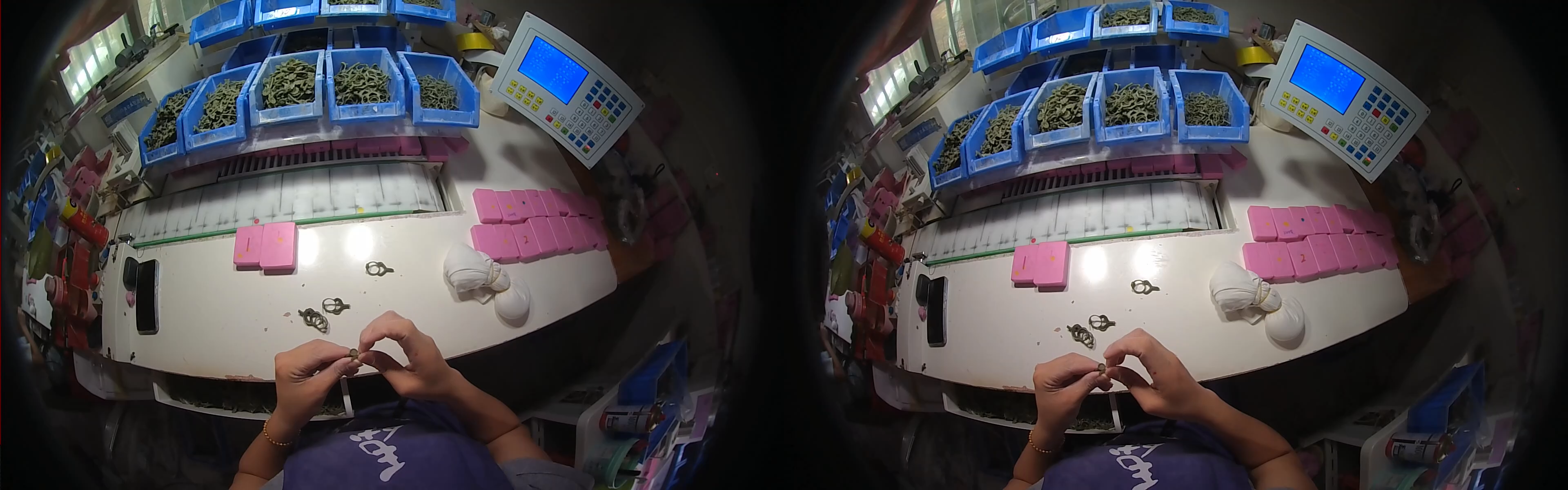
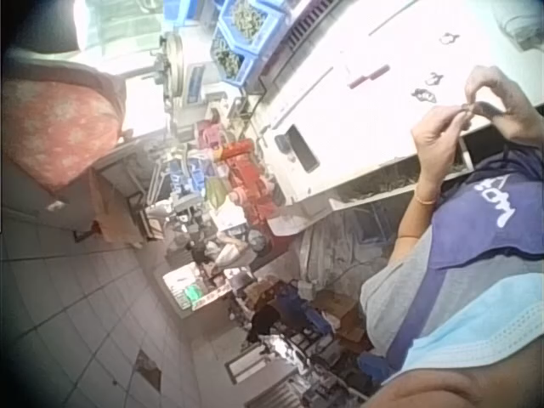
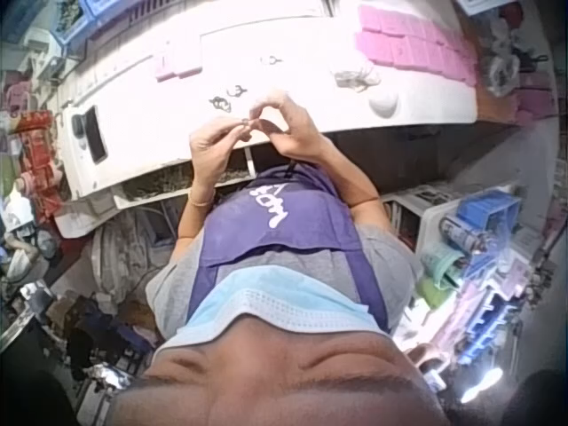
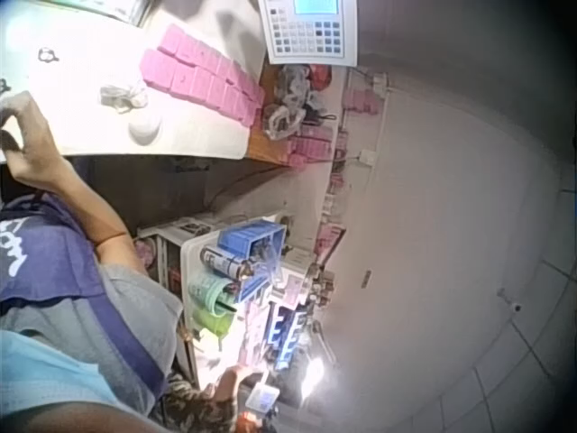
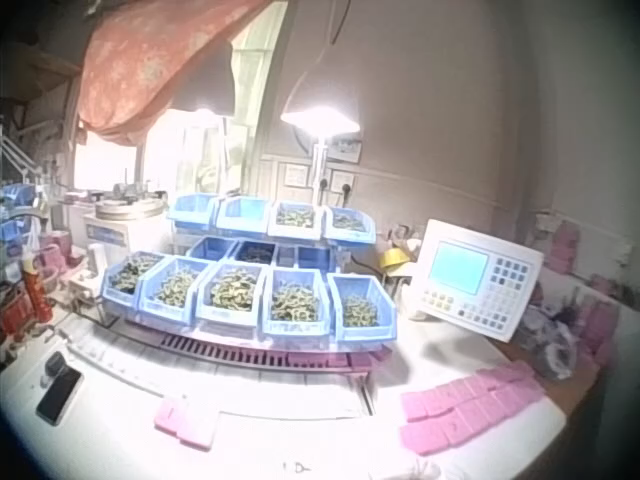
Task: Assembling small plastic charms and metal components using molds.
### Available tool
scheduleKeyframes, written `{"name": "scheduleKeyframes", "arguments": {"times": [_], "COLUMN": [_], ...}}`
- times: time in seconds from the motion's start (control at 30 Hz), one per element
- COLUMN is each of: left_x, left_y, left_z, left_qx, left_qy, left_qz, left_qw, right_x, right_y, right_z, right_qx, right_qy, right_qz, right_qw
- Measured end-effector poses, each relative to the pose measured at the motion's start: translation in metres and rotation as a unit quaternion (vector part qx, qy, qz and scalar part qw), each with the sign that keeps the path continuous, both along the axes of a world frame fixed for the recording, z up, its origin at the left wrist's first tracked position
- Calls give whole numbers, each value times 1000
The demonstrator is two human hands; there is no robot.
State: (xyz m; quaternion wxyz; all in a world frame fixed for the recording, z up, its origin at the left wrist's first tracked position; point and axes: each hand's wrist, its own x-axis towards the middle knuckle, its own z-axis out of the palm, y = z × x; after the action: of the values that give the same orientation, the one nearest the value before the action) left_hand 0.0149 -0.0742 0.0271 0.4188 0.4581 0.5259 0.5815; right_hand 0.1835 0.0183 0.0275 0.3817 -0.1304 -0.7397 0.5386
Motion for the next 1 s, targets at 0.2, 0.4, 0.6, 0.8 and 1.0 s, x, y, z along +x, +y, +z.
{"name": "scheduleKeyframes", "arguments": {"times": [0.2,0.4,0.6,0.8,1.0], "left_x": [2,2,6,3,16], "left_y": [0,0,0,-1,5], "left_z": [0,1,-2,-9,-10], "left_qx": [-3,-18,-12,-4,50], "left_qy": [-29,-66,-111,-147,-73], "left_qz": [5,19,13,-16,46], "left_qw": [1000,997,994,989,995], "right_x": [-2,3,0,0,-8], "right_y": [1,-4,-16,-11,-17], "right_z": [2,1,-14,-17,-20], "right_qx": [128,85,-139,-401,-451], "right_qy": [37,-80,-67,-12,-11], "right_qz": [-41,-109,-45,85,82], "right_qw": [990,987,987,912,889]}}
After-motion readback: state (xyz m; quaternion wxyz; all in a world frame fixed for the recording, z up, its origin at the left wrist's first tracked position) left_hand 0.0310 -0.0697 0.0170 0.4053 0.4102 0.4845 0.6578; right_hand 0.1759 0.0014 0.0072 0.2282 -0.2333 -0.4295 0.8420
